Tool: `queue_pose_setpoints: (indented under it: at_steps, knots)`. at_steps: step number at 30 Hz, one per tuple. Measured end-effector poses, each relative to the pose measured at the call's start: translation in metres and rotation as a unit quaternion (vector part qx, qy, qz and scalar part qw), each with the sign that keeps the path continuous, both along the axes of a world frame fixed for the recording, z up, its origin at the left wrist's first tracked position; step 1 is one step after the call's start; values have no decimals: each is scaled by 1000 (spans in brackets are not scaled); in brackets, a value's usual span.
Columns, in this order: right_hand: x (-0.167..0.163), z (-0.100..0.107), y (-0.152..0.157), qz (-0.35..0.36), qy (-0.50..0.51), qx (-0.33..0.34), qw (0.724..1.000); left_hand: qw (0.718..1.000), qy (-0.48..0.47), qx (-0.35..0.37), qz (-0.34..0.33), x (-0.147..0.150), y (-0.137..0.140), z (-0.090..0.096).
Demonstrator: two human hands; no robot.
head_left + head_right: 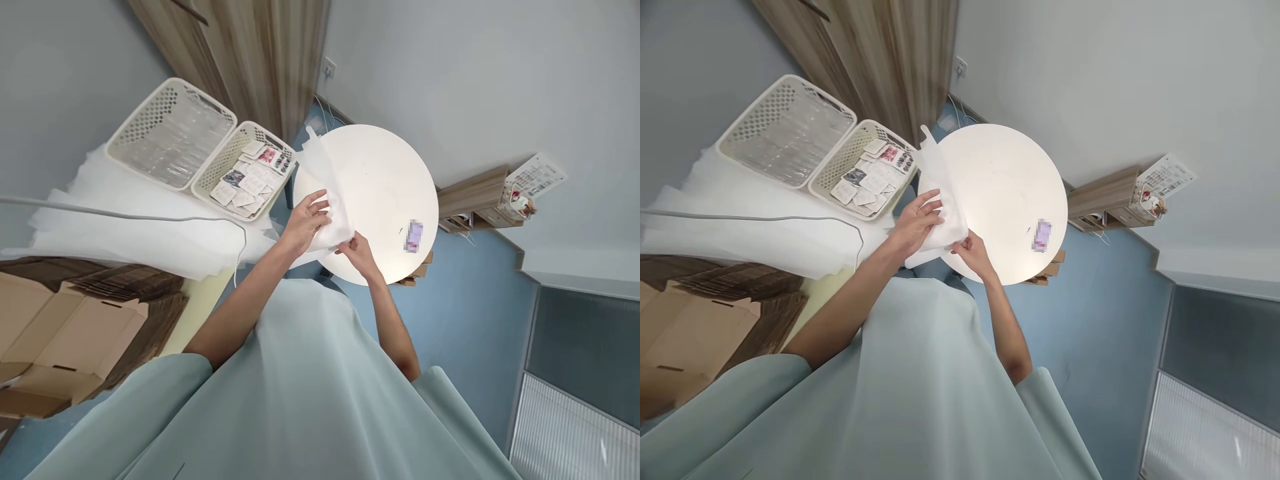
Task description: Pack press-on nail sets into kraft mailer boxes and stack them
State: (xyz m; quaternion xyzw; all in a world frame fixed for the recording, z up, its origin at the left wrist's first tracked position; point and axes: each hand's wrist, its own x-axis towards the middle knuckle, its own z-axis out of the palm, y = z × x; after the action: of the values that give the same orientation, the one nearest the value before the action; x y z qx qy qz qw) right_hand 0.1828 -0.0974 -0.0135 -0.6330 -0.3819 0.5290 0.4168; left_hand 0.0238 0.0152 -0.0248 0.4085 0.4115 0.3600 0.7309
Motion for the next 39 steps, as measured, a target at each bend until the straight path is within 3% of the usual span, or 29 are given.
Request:
queue_pose_setpoints:
  at_steps: [8, 14, 18, 28, 39]
  knots:
    - [94, -8, -45, 61, 49, 15, 997, 994, 54, 61, -70, 82, -17, 19]
    - [149, -19, -48, -126, 78, 49, 988, 987, 78, 66, -123, 137, -36, 14]
    - [176, -30, -42, -187, 63, 67, 978, 984, 92, 68, -139, 162, -48, 11]
    - [205, -43, -57, -231, 78, 86, 966, 973, 175, 54, -137, 197, -56, 17]
    - [210, -42, -59, -198, 57, 75, 976, 964, 217, 87, -129, 218, -63, 10]
